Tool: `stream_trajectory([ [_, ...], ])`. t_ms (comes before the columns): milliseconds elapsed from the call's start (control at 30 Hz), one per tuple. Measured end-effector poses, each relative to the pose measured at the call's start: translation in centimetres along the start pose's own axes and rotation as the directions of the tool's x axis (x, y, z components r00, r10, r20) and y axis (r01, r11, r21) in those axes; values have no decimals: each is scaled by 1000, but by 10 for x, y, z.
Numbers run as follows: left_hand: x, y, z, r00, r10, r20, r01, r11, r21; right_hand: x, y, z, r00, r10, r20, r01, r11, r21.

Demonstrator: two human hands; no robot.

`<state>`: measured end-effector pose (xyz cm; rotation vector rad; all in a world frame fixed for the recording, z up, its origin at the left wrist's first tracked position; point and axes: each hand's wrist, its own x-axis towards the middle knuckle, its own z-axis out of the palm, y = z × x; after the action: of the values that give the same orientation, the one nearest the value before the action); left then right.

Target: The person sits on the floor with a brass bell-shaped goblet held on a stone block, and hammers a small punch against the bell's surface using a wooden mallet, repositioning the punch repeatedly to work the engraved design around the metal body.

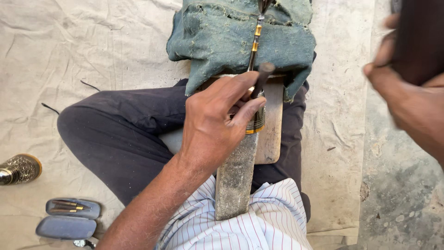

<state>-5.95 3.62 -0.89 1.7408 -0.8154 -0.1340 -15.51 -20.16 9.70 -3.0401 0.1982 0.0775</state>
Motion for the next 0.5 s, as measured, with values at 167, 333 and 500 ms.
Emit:
stream_trajectory([
  [167, 5, 2, -3, 989, 87, 122, -100, 989, 104, -47, 17, 24, 964, 243, 112, -248, 968, 32],
  [333, 18, -8, -10, 987, 16, 162, -20, 1000, 21, -69, 32, 62, 853, 509, 116, -475, 666, 575],
  [500, 35, -16, -6, 968, 76, 240, -94, 994, 62, -91, 48, 65, 865, 492, 96, -323, 401, 857],
])
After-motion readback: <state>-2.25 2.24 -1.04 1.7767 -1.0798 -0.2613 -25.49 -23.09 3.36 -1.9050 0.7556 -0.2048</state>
